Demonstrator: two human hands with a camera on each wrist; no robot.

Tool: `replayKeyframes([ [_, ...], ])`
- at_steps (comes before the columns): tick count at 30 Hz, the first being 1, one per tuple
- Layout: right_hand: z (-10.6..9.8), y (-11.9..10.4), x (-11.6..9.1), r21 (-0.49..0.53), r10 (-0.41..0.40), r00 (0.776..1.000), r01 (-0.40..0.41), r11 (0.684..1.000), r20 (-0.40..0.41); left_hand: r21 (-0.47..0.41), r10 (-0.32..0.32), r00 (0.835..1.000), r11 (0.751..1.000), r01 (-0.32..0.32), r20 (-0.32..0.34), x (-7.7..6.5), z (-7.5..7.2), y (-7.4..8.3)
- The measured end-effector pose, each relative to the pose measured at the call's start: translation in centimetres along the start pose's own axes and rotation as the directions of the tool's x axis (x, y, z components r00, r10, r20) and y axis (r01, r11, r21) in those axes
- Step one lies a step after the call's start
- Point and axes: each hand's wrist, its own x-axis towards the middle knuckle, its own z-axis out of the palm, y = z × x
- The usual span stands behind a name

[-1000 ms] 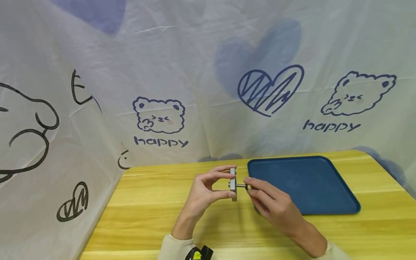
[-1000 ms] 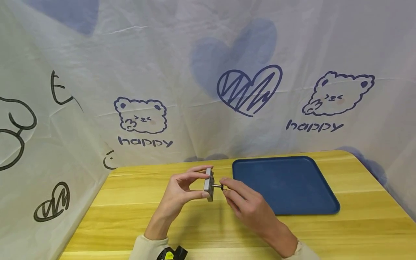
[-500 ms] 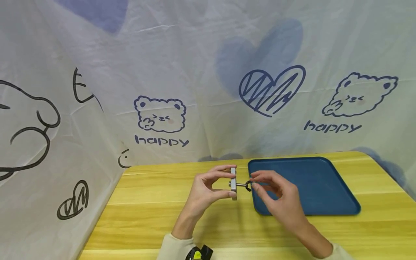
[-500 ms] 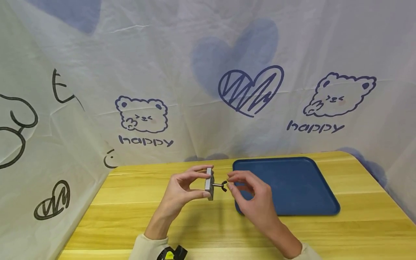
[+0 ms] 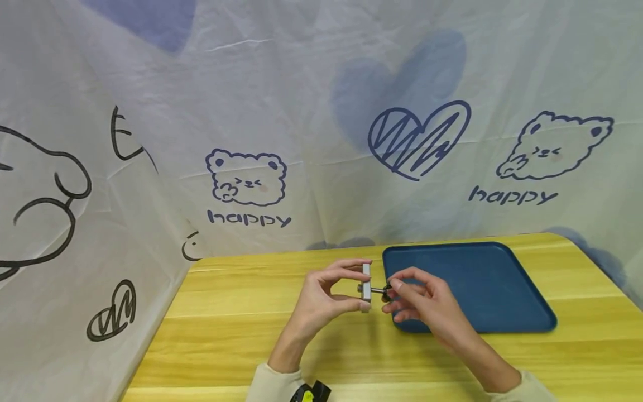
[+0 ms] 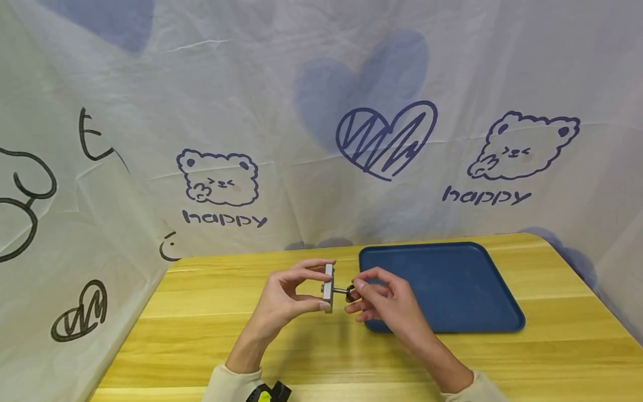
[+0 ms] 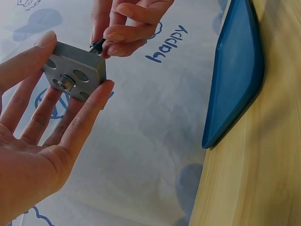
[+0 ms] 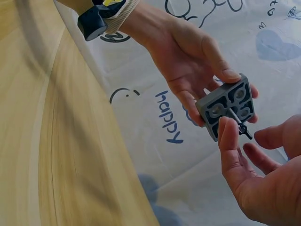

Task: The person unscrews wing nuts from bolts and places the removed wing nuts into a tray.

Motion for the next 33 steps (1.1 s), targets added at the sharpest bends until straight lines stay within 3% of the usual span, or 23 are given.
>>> replayKeyframes([
  [7, 0.03, 0.15, 0.00, 0.003, -0.009, 1.000, 0.009, 1.000, 0.024, 0.006, 0.001, 1.000, 1.000, -0.001, 0.019, 0.05, 0.14, -0.12],
  [14, -0.12, 0.31, -0.08, -0.082, -0.110, 0.993, 0.112, 0.990, 0.031, 0.032, 0.010, 1.000, 0.999, -0.011, 0.005, 0.09, 0.05, -0.23],
  [17, -0.04, 0.38, -0.20, -0.172, -0.226, 0.972, 0.235, 0.957, 0.070, 0.046, 0.019, 1.000, 0.999, -0.018, -0.003, 0.07, 0.02, -0.17],
  [21, 0.22, 0.44, -0.38, -0.259, -0.368, 0.922, 0.388, 0.885, 0.125, 0.060, 0.030, 0.999, 0.998, -0.029, -0.013, 0.07, -0.04, -0.06],
  [23, 0.31, 0.39, -0.46, -0.268, -0.395, 0.910, 0.415, 0.869, 0.130, 0.071, 0.028, 0.999, 0.997, -0.027, -0.018, 0.08, -0.07, -0.01],
  [30, 0.34, 0.27, -0.65, -0.296, -0.422, 0.900, 0.435, 0.850, 0.111, 0.041, 0.018, 1.000, 0.999, -0.018, -0.014, 0.00, -0.16, 0.16],
  [33, 0.40, 0.24, -0.72, -0.347, -0.458, 0.883, 0.464, 0.815, 0.105, 0.039, 0.039, 0.999, 0.999, -0.038, -0.014, 0.00, -0.21, 0.07],
])
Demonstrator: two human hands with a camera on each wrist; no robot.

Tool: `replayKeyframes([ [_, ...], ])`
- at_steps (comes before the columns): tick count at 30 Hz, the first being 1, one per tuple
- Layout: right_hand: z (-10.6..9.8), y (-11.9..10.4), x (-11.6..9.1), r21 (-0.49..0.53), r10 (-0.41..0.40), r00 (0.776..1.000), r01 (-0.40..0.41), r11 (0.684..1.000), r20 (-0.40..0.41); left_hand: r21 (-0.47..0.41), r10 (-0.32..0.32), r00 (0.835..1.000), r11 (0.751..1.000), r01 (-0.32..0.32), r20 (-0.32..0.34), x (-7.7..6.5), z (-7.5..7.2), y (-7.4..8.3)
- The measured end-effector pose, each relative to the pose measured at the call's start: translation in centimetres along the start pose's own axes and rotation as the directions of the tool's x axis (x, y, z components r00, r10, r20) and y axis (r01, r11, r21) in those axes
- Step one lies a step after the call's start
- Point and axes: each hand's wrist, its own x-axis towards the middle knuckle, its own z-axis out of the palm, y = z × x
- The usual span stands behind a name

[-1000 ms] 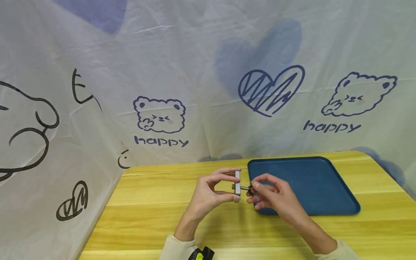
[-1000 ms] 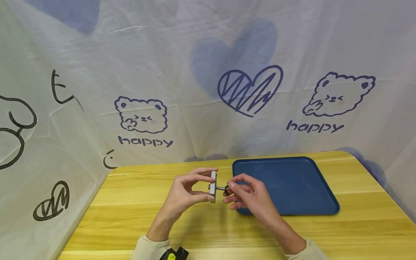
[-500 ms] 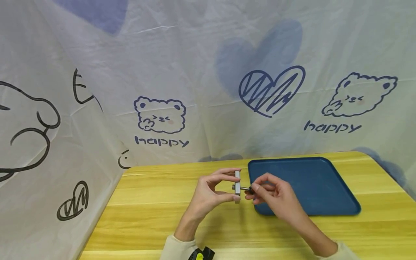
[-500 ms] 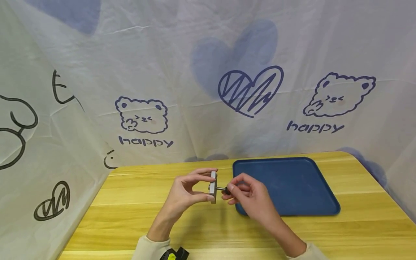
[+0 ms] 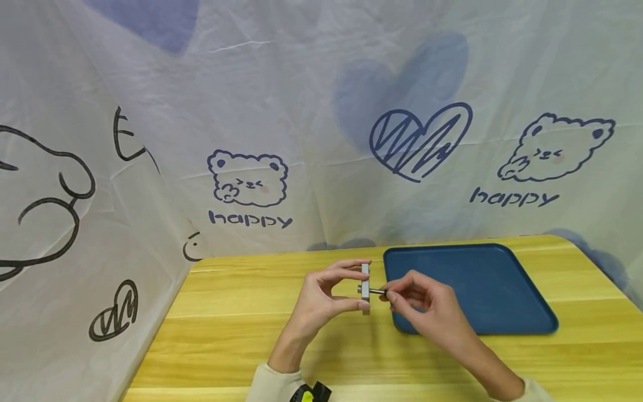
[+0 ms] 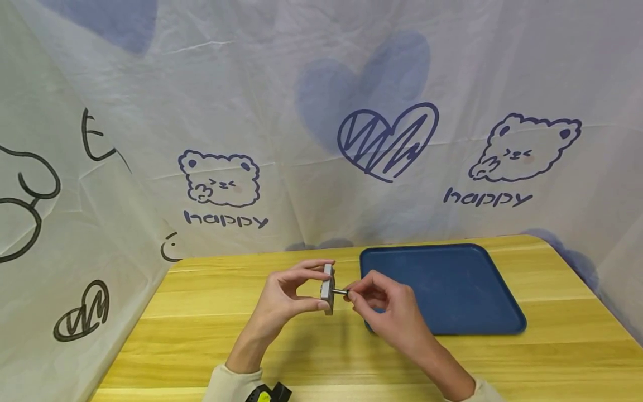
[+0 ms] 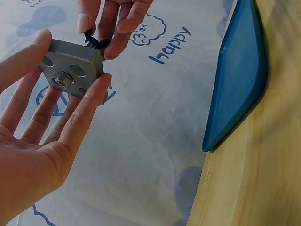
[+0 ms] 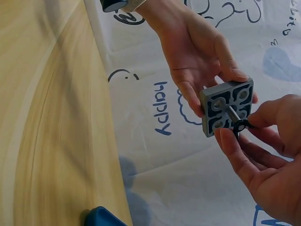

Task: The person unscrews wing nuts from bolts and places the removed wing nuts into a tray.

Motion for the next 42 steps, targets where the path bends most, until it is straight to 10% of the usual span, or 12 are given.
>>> replayKeyframes([
  [9, 0.0, -0.3, -0.1, -0.237, -0.277, 0.961, 0.272, 0.933, 0.015, -0.048, 0.029, 1.000, 0.998, -0.029, 0.000, 0.1, -0.2, -0.1],
  [17, 0.4, 0.3, 0.2, -0.549, -0.602, 0.787, 0.565, 0.616, 0.134, -0.077, 0.023, 1.000, 0.997, -0.024, -0.002, 0.1, -0.2, -0.1],
  [21, 0.5, 0.7, 0.3, -0.586, -0.674, 0.728, 0.605, 0.540, 0.130, -0.082, 0.017, 1.000, 0.996, -0.018, -0.001, 0.2, -0.2, 0.0],
  [26, 0.5, 0.9, 0.5, -0.532, -0.641, 0.766, 0.567, 0.629, 0.059, -0.077, -0.004, 1.000, 0.997, 0.004, -0.006, 0.1, -0.2, 0.0],
  [31, 0.0, 0.7, 0.2, -0.240, -0.375, 0.923, 0.347, 0.907, -0.086, -0.076, -0.023, 1.000, 0.997, 0.023, -0.008, 0.2, -0.2, 0.0],
  [34, -0.4, 0.4, 0.2, -0.003, -0.072, 0.992, 0.072, 0.997, -0.104, -0.089, -0.016, 1.000, 0.996, 0.015, -0.006, 0.1, -0.1, 0.0],
  [38, -0.7, 0.1, 0.6, 0.203, 0.302, 0.953, -0.300, 0.932, 0.019, -0.087, -0.016, 1.000, 0.996, 0.017, 0.007, 0.1, 0.2, 0.0],
  [42, -1.0, 0.2, 0.8, 0.278, 0.455, 0.881, -0.473, 0.836, 0.131, -0.056, -0.035, 0.999, 0.998, 0.037, 0.023, 0.0, 0.4, 0.1],
])
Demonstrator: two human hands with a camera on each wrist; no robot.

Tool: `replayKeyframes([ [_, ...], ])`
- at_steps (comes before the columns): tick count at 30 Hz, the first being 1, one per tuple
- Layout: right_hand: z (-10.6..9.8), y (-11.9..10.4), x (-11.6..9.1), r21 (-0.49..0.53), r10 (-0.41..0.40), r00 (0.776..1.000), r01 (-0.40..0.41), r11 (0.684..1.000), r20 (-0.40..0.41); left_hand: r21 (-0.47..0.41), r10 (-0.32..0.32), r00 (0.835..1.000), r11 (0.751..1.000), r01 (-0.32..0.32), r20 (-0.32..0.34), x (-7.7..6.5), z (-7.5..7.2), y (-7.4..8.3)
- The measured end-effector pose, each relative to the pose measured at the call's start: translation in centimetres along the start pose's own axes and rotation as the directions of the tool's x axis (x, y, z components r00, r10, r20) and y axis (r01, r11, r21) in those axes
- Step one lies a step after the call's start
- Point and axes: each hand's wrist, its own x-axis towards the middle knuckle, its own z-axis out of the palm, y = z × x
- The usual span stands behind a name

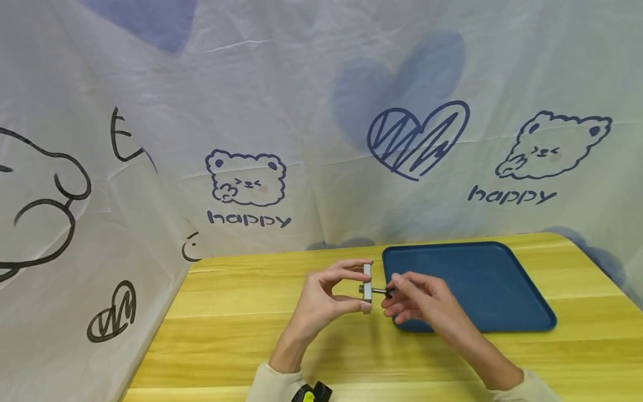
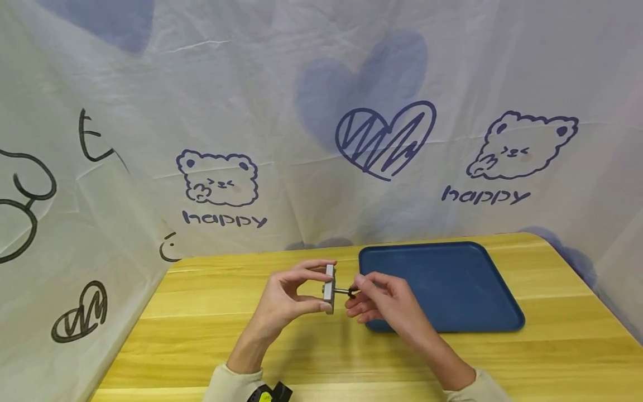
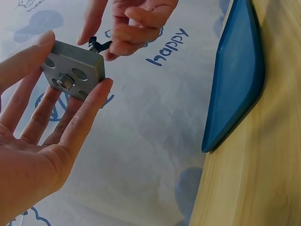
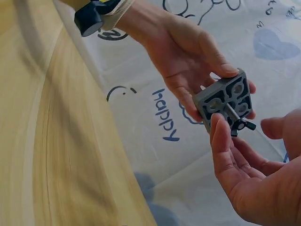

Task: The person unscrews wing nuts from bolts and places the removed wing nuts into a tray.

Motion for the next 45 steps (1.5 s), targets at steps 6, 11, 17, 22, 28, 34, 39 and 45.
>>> replayKeyframes([
  [6, -0.3, 0.2, 0.0, 0.052, 0.052, 0.997, -0.056, 0.997, 0.063, 0.024, -0.008, 1.000, 1.000, 0.008, 0.003, -0.1, 0.1, 0.0],
  [11, -0.4, 0.1, 0.0, 0.108, 0.097, 0.992, -0.105, 0.989, 0.075, 0.031, -0.010, 1.000, 0.999, 0.009, 0.003, -0.1, 0.2, 0.0],
  [17, -0.5, 0.0, 0.0, 0.130, 0.091, 0.992, -0.102, 0.986, 0.086, 0.046, 0.004, 1.000, 0.999, -0.004, 0.006, -0.1, 0.2, 0.0],
  [22, -0.6, 0.0, -0.2, 0.053, -0.017, 0.998, 0.014, 0.999, 0.065, 0.089, 0.056, 0.998, 0.994, -0.055, -0.004, 0.0, 0.0, -0.2],
  [28, 0.1, 0.1, -0.5, -0.054, -0.192, 0.981, 0.193, 0.980, 0.012, 0.062, 0.068, 0.998, 0.996, -0.067, -0.012, -0.1, -0.1, -0.3],
  [34, 1.1, 0.7, -0.5, -0.309, -0.568, 0.823, 0.543, 0.781, 0.011, -0.018, 0.060, 0.998, 0.998, -0.060, -0.022, -0.2, -0.4, -0.1],
  [39, 1.5, 1.4, -0.1, -0.521, -0.808, 0.582, 0.719, 0.459, 0.091, -0.021, 0.083, 0.996, 0.996, -0.084, -0.017, -0.1, -0.5, -0.1],
  [45, 1.6, 2.2, 0.8, -0.676, -0.912, 0.326, 0.733, 0.076, 0.251, -0.021, 0.089, 0.996, 0.996, -0.089, 0.002, 0.0, -0.5, -0.1],
])
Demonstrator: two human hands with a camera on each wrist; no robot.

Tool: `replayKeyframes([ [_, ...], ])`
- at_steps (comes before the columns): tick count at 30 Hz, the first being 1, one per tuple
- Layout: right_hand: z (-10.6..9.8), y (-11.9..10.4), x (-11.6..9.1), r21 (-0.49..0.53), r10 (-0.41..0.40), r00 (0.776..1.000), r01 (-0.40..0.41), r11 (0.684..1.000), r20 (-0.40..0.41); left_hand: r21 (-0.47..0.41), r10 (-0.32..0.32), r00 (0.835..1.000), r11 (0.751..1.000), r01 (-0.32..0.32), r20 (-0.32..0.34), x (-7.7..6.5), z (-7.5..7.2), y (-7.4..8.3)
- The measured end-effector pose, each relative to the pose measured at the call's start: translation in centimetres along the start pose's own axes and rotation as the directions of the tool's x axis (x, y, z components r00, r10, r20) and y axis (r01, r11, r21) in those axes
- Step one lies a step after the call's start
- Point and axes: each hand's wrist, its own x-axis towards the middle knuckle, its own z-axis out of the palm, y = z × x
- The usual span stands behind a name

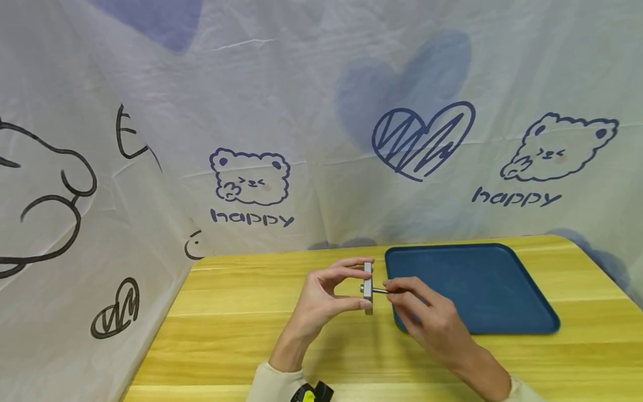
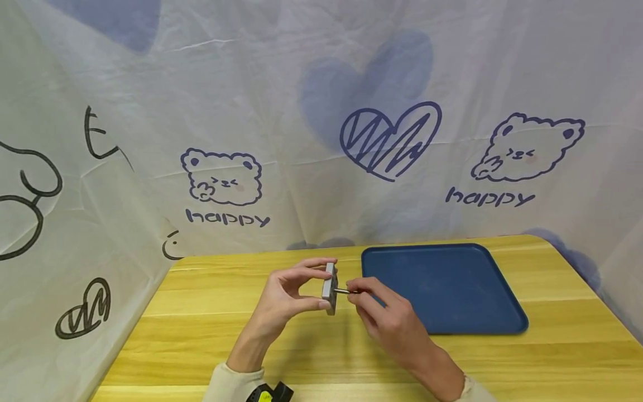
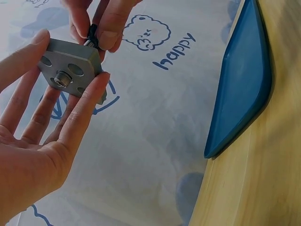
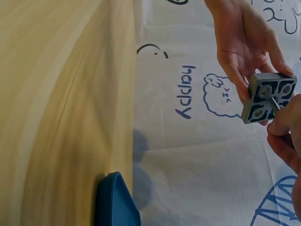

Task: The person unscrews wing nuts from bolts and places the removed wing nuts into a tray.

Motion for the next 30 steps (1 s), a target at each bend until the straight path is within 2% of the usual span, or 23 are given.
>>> replayKeyframes([
  [2, 0.1, 0.0, 0.0, 0.010, 0.001, 1.000, -0.001, 1.000, -0.011, 0.003, 0.000, 1.000, 1.000, 0.000, -0.002, 0.0, 0.0, 0.0],
  [5, -0.1, -0.1, 0.2, 0.134, 0.103, 0.995, -0.102, 0.986, 0.000, 0.006, -0.003, 1.000, 1.000, 0.003, -0.013, 0.0, -0.1, 0.1],
  [7, -0.5, -0.2, 0.4, 0.276, 0.225, 0.972, -0.236, 0.932, 0.070, 0.002, -0.011, 1.000, 1.000, 0.011, -0.021, 0.0, -0.2, 0.1],
  [8, -0.8, -0.2, 0.5, 0.348, 0.281, 0.952, -0.305, 0.886, 0.119, 0.004, -0.014, 1.000, 1.000, 0.014, -0.024, 0.0, -0.2, 0.1],
  [10, -1.4, -0.1, 0.7, 0.460, 0.388, 0.889, -0.458, 0.760, 0.245, 0.001, -0.025, 0.999, 1.000, 0.025, -0.028, 0.0, -0.2, 0.1],
  [11, -1.6, -0.1, 0.7, 0.497, 0.435, 0.845, -0.534, 0.684, 0.310, 0.000, -0.029, 0.999, 1.000, 0.029, -0.030, 0.0, -0.2, 0.1],
  [13, -2.0, 0.0, 0.9, 0.524, 0.508, 0.755, -0.654, 0.545, 0.414, -0.001, -0.033, 0.999, 0.999, 0.033, -0.032, -0.1, -0.2, 0.1],
  [16, -2.3, 0.1, 1.1, 0.506, 0.615, 0.603, -0.787, 0.353, 0.508, 0.004, -0.037, 0.999, 0.999, 0.037, -0.032, -0.1, -0.1, 0.1],
  [17, -2.3, 0.1, 1.1, 0.494, 0.643, 0.557, -0.815, 0.303, 0.525, 0.013, -0.039, 0.999, 0.999, 0.039, -0.032, -0.1, -0.1, 0.2],
  [19, -2.3, 0.1, 1.2, 0.465, 0.685, 0.481, -0.855, 0.230, 0.547, 0.039, -0.044, 0.999, 0.998, 0.045, -0.031, 0.0, 0.1, 0.1],
  [20, -2.3, 0.1, 1.2, 0.450, 0.701, 0.454, -0.868, 0.209, 0.551, 0.047, -0.050, 0.998, 0.998, 0.052, -0.028, 0.0, 0.1, 0.1],
  [22, -2.3, 0.1, 1.1, 0.441, 0.717, 0.425, -0.879, 0.182, 0.552, 0.061, -0.062, 0.998, 0.996, 0.064, -0.024, 0.0, 0.3, 0.1],
  [25, -2.3, 0.2, 1.0, 0.444, 0.731, 0.415, -0.880, 0.170, 0.541, 0.066, -0.072, 0.997, 0.995, 0.073, -0.015, 0.0, 0.4, 0.1],
  [27, -2.3, 0.2, 1.0, 0.440, 0.737, 0.424, -0.878, 0.190, 0.526, 0.066, -0.073, 0.997, 0.995, 0.073, -0.014, 0.0, 0.4, 0.0],
  [28, -2.3, 0.2, 0.9, 0.436, 0.738, 0.436, -0.875, 0.213, 0.515, 0.076, -0.068, 0.998, 0.995, 0.069, -0.016, 0.0, 0.4, 0.0],
  [30, -2.2, 0.1, 0.9, 0.419, 0.727, 0.494, -0.855, 0.306, 0.476, 0.099, -0.062, 0.998, 0.993, 0.064, -0.021, 0.0, 0.3, 0.0],
])
